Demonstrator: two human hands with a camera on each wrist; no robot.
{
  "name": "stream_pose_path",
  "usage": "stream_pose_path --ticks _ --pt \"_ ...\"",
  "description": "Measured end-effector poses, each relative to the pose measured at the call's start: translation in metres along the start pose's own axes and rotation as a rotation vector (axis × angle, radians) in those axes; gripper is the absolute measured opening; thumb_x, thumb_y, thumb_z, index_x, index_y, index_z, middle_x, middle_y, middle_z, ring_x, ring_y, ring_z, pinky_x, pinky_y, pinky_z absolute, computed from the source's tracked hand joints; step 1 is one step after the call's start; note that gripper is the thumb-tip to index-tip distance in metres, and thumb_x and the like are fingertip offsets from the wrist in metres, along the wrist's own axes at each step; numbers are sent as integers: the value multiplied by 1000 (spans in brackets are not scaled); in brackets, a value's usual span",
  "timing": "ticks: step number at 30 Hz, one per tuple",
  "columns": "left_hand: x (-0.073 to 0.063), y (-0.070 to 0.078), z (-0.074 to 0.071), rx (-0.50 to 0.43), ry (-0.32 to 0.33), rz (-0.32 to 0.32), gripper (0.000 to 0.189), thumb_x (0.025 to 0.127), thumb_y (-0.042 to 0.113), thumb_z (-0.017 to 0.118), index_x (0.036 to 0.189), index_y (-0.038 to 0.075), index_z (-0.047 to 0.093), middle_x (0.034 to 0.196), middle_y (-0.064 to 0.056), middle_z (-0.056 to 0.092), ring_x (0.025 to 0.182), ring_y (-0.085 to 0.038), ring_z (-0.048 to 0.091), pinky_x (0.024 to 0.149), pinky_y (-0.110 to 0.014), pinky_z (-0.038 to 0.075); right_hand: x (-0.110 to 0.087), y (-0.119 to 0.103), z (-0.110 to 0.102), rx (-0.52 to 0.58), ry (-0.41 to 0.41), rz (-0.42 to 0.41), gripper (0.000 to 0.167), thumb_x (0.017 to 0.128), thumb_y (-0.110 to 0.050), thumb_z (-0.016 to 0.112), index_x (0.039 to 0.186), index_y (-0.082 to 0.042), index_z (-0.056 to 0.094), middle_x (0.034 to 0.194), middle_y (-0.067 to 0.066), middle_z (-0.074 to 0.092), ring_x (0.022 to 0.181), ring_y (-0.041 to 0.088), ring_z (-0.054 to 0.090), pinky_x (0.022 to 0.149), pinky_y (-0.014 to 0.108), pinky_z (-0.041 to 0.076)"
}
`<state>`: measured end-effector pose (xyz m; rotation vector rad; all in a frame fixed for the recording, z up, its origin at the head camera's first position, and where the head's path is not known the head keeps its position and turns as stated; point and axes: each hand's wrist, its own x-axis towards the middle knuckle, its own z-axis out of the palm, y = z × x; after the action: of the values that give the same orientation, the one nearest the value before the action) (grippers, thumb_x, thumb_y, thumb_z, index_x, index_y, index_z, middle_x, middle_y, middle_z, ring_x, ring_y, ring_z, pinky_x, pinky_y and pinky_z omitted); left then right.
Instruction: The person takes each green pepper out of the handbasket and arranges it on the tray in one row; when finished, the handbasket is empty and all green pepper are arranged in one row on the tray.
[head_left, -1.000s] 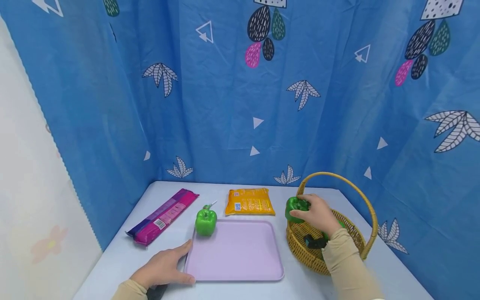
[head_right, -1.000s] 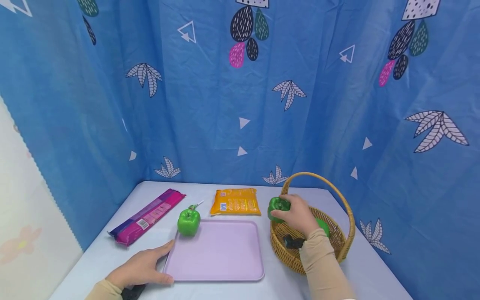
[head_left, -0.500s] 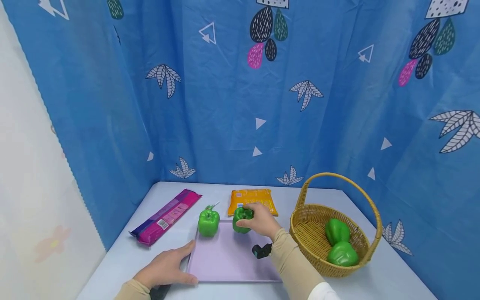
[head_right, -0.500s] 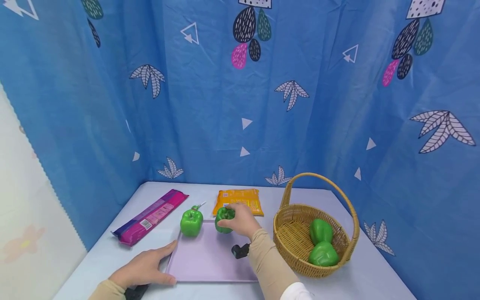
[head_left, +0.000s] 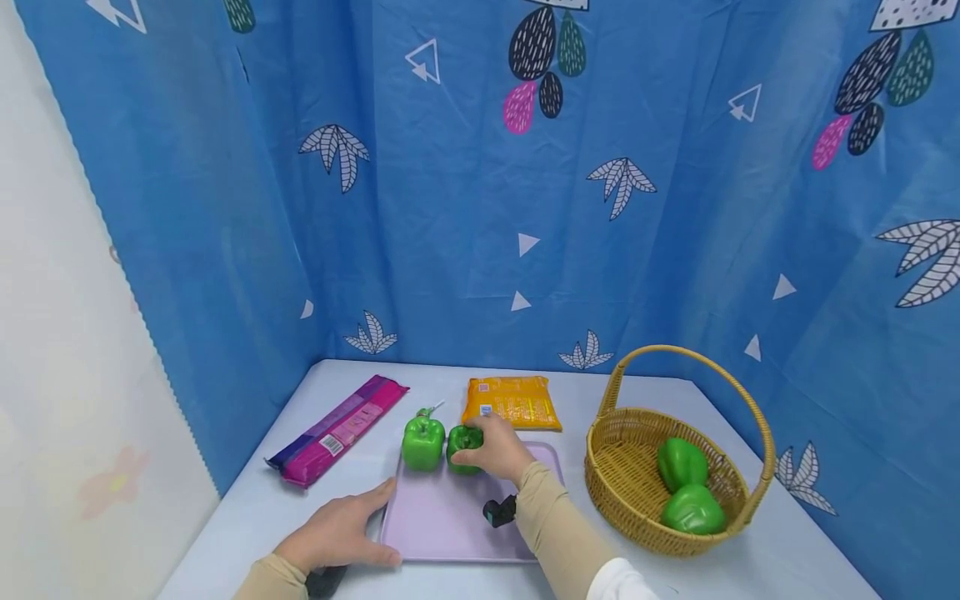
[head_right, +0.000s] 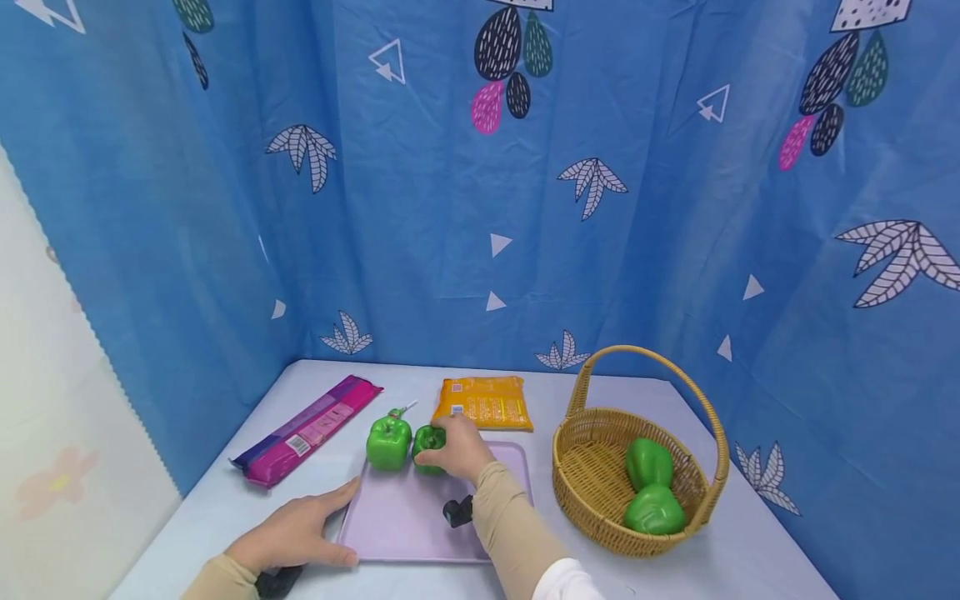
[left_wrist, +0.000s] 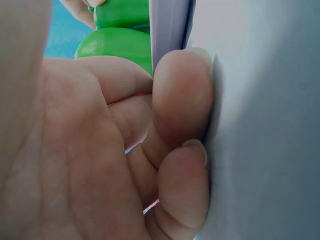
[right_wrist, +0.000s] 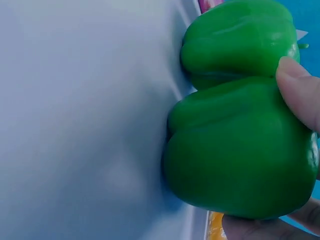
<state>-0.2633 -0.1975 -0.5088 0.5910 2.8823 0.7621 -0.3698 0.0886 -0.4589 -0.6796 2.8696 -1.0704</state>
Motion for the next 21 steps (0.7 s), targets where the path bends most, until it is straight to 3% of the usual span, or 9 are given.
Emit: stream_pose_path --ticks 5,10,16,21 --pt "-1 1 -1 -9 2 0 123 69 77 78 158 2 38 158 -16 48 138 -42 53 110 -63 45 0 -1 3 -10 -1 14 69 81 -37 89 137 -6 64 140 17 61 136 40 52 111 56 46" --pt "-1 1 -2 -8 5 4 122 70 76 79 158 2 38 158 -16 47 139 -41 52 110 -62 45 -1 -1 6 -1 15 35 72 80 -39 89 139 -8 62 146 18 57 145 43 42 117 59 40" --pt "-3 2 -2 -24 -3 0 122 70 75 79 158 2 37 158 -16 47 139 -42 52 110 -64 44 -3 0 9 11 28 48 74 80 -41 89 140 -10 61 151 24 51 145 47 40 116 62 39" --pt "-3 1 -2 -9 4 5 122 70 76 78 158 2 38 157 -16 49 137 -42 54 109 -63 46 -6 0 6 -8 12 24 80 80 -44 88 145 -10 57 151 25 49 139 44 47 112 60 44"
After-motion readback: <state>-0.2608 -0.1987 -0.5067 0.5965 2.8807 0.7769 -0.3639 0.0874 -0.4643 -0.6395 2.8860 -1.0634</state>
